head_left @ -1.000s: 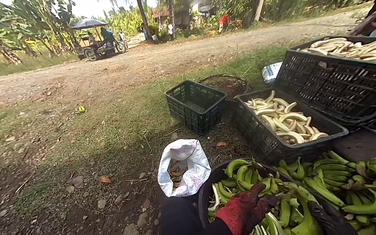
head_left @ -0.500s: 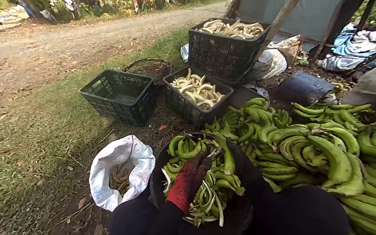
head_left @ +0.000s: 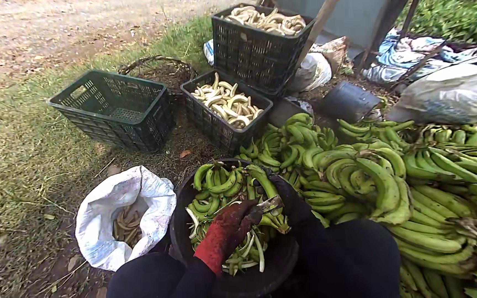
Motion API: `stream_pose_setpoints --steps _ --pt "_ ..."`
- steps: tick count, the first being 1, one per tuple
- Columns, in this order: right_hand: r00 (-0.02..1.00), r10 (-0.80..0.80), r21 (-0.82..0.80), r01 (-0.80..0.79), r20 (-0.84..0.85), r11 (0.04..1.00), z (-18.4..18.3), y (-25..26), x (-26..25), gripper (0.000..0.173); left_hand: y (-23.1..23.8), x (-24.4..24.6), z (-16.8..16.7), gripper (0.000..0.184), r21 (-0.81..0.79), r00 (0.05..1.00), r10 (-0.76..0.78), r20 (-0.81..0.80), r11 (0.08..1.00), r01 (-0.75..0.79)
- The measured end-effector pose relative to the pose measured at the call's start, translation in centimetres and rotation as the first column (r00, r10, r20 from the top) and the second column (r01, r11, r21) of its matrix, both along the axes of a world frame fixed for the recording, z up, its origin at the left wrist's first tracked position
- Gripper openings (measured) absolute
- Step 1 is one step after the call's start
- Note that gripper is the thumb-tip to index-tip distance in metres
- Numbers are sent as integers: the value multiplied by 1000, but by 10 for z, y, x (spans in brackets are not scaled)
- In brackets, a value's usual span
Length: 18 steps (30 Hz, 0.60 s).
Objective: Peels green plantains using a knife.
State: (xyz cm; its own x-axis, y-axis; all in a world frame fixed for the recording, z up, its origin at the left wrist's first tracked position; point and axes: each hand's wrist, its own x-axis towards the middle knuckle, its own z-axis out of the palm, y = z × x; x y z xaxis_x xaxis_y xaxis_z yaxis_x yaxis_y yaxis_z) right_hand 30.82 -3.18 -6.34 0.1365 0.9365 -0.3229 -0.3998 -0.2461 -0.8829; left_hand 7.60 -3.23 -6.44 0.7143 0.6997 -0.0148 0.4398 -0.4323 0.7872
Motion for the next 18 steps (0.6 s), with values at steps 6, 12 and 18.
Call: stream_pose_setpoints --steps 6,12,18 --pt "999 5 154 1 -35 988 -14 -1 -21 74 10 0 -12 43 21 998 56 -32 998 -56" --pt "920 -380 -116 390 98 913 -28 -18 -86 53 29 10 -12 53 279 841 459 -287 880 -385" --pt "958 -270 -238 241 -97 941 -57 -46 -102 50 50 -2 -11 52 234 740 637 -216 770 -594"
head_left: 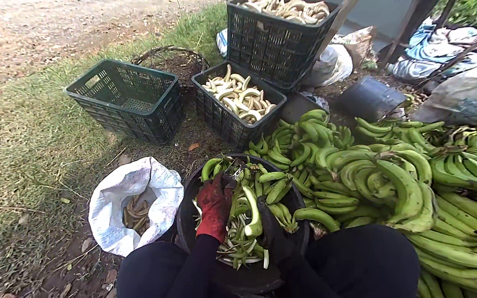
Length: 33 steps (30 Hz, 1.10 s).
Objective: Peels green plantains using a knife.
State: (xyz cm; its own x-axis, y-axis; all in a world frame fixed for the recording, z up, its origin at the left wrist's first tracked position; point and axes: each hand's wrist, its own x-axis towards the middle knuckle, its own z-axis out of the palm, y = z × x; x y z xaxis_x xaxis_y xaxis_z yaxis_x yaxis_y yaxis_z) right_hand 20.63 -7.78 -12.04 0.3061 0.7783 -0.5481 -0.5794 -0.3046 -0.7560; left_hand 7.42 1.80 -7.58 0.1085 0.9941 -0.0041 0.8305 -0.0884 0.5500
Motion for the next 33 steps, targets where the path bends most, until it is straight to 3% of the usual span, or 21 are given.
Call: stream_pose_setpoints --steps 3,5,7,9,12,16,18,20,21,23,24,26,30,33 --pt "1000 9 58 -8 -10 998 -6 4 23 45 -14 -7 -2 46 -99 955 -186 230 972 213" --pt "989 -37 68 27 143 997 -2 14 37 43 -30 -9 0 46 -248 885 -271 377 892 379" --pt "916 -81 112 40 393 993 8 21 48 43 -44 -12 6 46 -365 826 -273 492 797 481" --pt "839 -115 166 30 532 986 14 28 58 46 -54 -16 10 46 -392 805 -293 516 754 526" --pt "801 -170 236 37 574 971 14 40 68 49 -59 -21 13 45 -373 793 -315 522 751 544" --pt "802 -191 304 12 566 953 18 46 67 51 -55 -19 13 46 -394 814 -299 499 758 520" --pt "881 -135 299 -8 453 954 25 40 58 48 -51 -17 7 46 -360 843 -333 422 792 493" --pt "990 -36 287 -4 134 958 29 32 42 38 -44 -11 2 45 -244 897 -375 237 870 428" --pt "997 47 230 -32 -58 973 26 29 35 37 -39 -8 0 47 -167 931 -350 100 917 363" --pt "908 299 163 -260 -294 952 11 16 28 46 -24 -5 -4 52 -33 972 -214 -101 977 211" --pt "877 397 123 -377 -270 918 -1 9 28 44 -17 -6 -5 54 -9 982 -142 -122 990 142" --pt "883 452 45 -450 -128 892 -21 0 30 44 -8 -11 -2 54 -5 995 -67 -74 998 67" --pt "972 228 168 -216 -58 962 -18 8 43 53 -31 -11 5 48 -144 969 -208 135 963 227" --pt "998 -34 359 16 45 933 -7 31 48 47 -57 -7 5 47 -246 913 -321 250 891 381"
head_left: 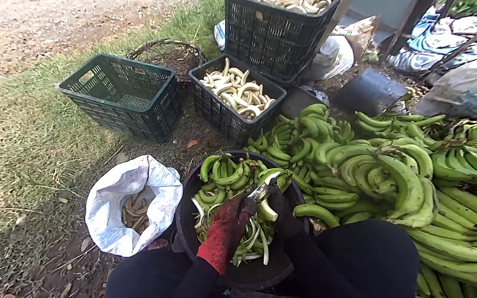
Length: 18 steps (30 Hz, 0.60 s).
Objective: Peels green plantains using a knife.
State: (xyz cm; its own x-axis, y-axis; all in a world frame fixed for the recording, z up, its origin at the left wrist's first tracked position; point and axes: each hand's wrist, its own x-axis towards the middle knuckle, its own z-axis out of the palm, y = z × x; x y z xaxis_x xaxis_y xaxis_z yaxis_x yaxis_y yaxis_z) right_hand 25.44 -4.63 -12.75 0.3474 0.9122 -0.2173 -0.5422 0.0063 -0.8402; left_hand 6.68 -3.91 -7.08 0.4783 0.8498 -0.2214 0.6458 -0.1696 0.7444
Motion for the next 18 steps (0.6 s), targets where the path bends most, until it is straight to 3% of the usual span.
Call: stream_pose_setpoints --steps 4,6,9,12,14,16,18 --pt "903 -397 -4 403 166 915 20 28 3 45 -18 4 0 48 46 999 -15 30 999 14" --pt "804 -517 38 531 293 847 30 34 2 47 -20 6 4 49 74 999 5 31 997 -7" --pt "700 -632 68 651 333 756 38 41 3 45 -19 9 8 49 88 999 42 -23 995 -40" --pt "697 -622 52 650 356 758 40 40 3 43 -15 11 11 48 47 996 54 -65 998 -51" --pt "757 -545 28 575 360 818 39 36 0 45 -10 11 7 48 11 996 59 -71 998 -58" --pt "835 -419 -6 450 356 893 40 30 -6 47 0 12 3 47 12 994 71 -86 997 -70" --pt "895 -174 -87 228 411 970 39 19 -10 48 14 12 -1 46 54 988 89 -128 995 -82"
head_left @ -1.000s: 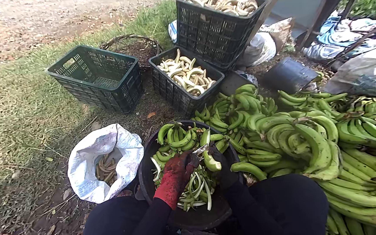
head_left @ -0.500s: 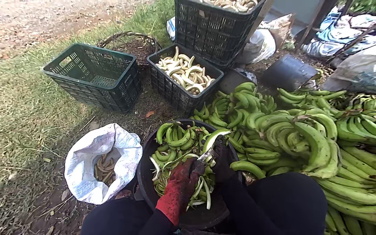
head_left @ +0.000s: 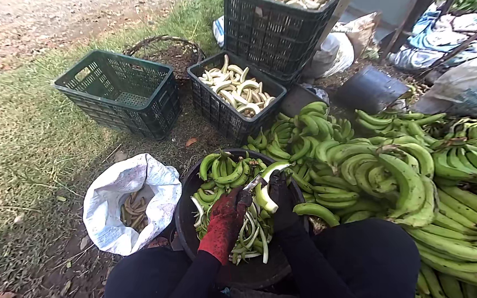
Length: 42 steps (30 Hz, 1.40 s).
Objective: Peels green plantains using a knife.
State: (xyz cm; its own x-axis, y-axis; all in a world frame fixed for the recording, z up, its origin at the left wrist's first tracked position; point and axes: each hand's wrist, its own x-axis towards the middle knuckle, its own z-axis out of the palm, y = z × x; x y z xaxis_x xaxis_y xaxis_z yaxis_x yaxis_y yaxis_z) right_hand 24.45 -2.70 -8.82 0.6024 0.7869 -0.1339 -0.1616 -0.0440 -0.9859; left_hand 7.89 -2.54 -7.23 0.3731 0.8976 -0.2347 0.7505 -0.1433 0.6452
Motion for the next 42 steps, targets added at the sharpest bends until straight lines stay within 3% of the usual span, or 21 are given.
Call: stream_pose_setpoints --steps 2,4,5,6,7,10,13,15,17,19,20,23,25,29,31,33,35,37,39,42 --pt "938 343 -134 -346 -48 929 -10 -14 1 49 17 -3 -6 45 59 998 27 -50 998 -24" --pt "697 691 -138 -716 -193 684 -19 -29 0 53 38 -11 -13 45 90 994 64 -85 994 -57" --pt "572 790 -160 -820 -223 549 -20 -33 -4 55 47 -16 -18 46 114 992 73 -98 992 -62" --pt "524 824 -211 -849 -215 485 -22 -37 -6 57 52 -20 -21 45 130 994 75 -84 989 -63" --pt "566 802 -244 -819 -190 520 -27 -40 -4 56 52 -22 -22 44 131 997 63 -43 990 -56" --pt "790 602 -208 -612 -118 763 -50 -35 18 52 36 -18 -20 43 134 994 -80 70 988 70" --pt "855 517 -6 -518 -31 856 -61 -22 40 42 12 -12 -17 45 180 968 -247 33 955 238" --pt "793 574 256 -522 -207 814 -71 -18 47 41 7 -8 -15 46 235 967 -255 -6 939 250" --pt "672 572 200 -550 -471 811 -35 -27 30 39 13 -11 -16 45 288 978 -209 -20 935 206" --pt "500 617 159 -684 -608 712 -19 -33 25 44 25 -18 -16 45 300 985 -170 -36 938 173" --pt "422 667 166 -758 -614 631 -20 -37 28 46 31 -21 -16 45 296 986 -161 -43 941 166" --pt "316 781 40 -917 -538 397 -7 -50 29 44 48 -29 -22 45 249 983 -152 -100 953 172" --pt "324 789 -54 -936 -522 349 -4 -53 28 47 55 -33 -29 44 220 985 -122 -124 964 147" --pt "664 657 -65 -719 -357 692 -18 -45 39 47 44 -25 -26 43 199 994 -107 8 975 103" --pt "814 492 -48 -530 -310 847 -29 -34 39 47 27 -16 -19 45 204 989 -144 42 970 132" --pt "955 258 -144 -279 -147 950 -24 -20 30 44 10 -7 -13 45 237 984 -171 47 959 155" --pt "994 5 -164 -23 -113 986 -17 -5 21 42 -4 0 -10 47 297 984 -169 64 944 143" --pt "948 -128 -75 111 -293 991 -16 12 17 45 -12 3 -12 50 392 985 -145 97 915 96" --pt "891 -222 -92 202 -397 975 -4 27 14 47 -14 4 -11 52 440 987 -115 111 896 55" --pt "907 -344 -120 324 -243 938 -5 33 11 46 -12 5 -11 53 482 992 -73 99 876 16"
